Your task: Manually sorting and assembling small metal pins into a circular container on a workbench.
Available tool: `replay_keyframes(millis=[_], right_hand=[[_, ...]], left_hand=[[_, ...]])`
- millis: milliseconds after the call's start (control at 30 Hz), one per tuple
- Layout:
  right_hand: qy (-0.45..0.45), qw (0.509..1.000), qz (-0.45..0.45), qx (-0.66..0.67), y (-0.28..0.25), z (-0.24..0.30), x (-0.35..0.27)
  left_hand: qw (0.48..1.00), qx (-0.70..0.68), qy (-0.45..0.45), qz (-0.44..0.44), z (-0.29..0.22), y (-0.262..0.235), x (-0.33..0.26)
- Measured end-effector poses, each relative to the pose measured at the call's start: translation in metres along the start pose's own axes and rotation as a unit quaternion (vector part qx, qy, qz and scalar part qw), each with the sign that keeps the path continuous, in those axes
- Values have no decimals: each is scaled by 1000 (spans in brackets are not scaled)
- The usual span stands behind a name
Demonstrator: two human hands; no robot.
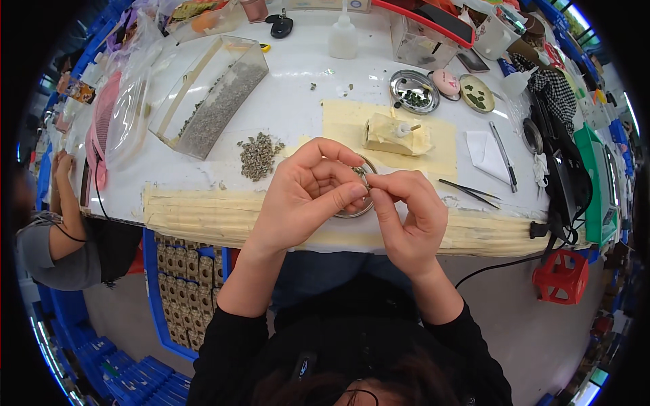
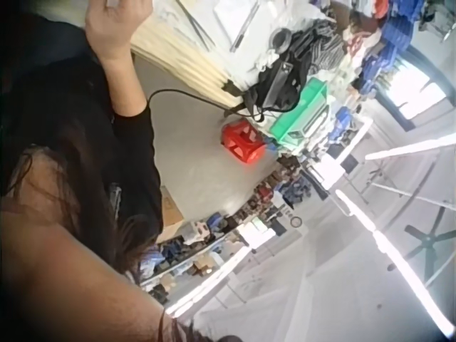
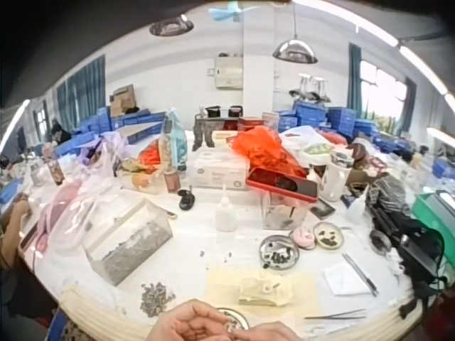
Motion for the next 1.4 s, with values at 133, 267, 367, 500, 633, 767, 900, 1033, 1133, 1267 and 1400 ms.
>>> replay_keyframes(millis=[133,267,367,500,633,767,900,1033,1133,1267,1400], right_hand=[[6,1000,17,0,1,0,2],[-8,1000,-9,5,-1,0,1],[-32,999,-10,-3,-2,1,1],[-38,999,-13,-10,-2,4,1],[-36,999,-21,-8,-3,3,0],[-30,999,-17,-4,-2,1,-1],[-26,999,-22,5,-2,0,-2],[-22,999,-26,10,-3,0,-2],[-23,999,-26,12,-3,0,-2],[-20,999,-24,15,-3,-1,-2],[-4,998,-46,-39,-17,2,11]], left_hand=[[1000,0,0,1,2,-2,-1],[999,35,27,-11,-1,2,-3],[999,25,27,-12,0,0,-6],[996,55,55,-39,-2,1,-7],[984,120,118,-57,-5,1,-9],[971,160,163,-71,-7,1,-10],[958,199,189,-79,-12,4,-11],[945,232,214,-84,-14,6,-12],[941,240,224,-85,-15,6,-12],[935,251,231,-94,-16,8,-13],[918,275,259,-122,-19,8,-14]])
Point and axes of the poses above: each hand's wrist, its own x-axis towards the middle knuckle, its own y-axis out of the palm, z = x × y, the point moved 6 cm from there along x, towards the middle knuckle, and after that the axes turned 11 degrees about -y, right-handed, at the moved point
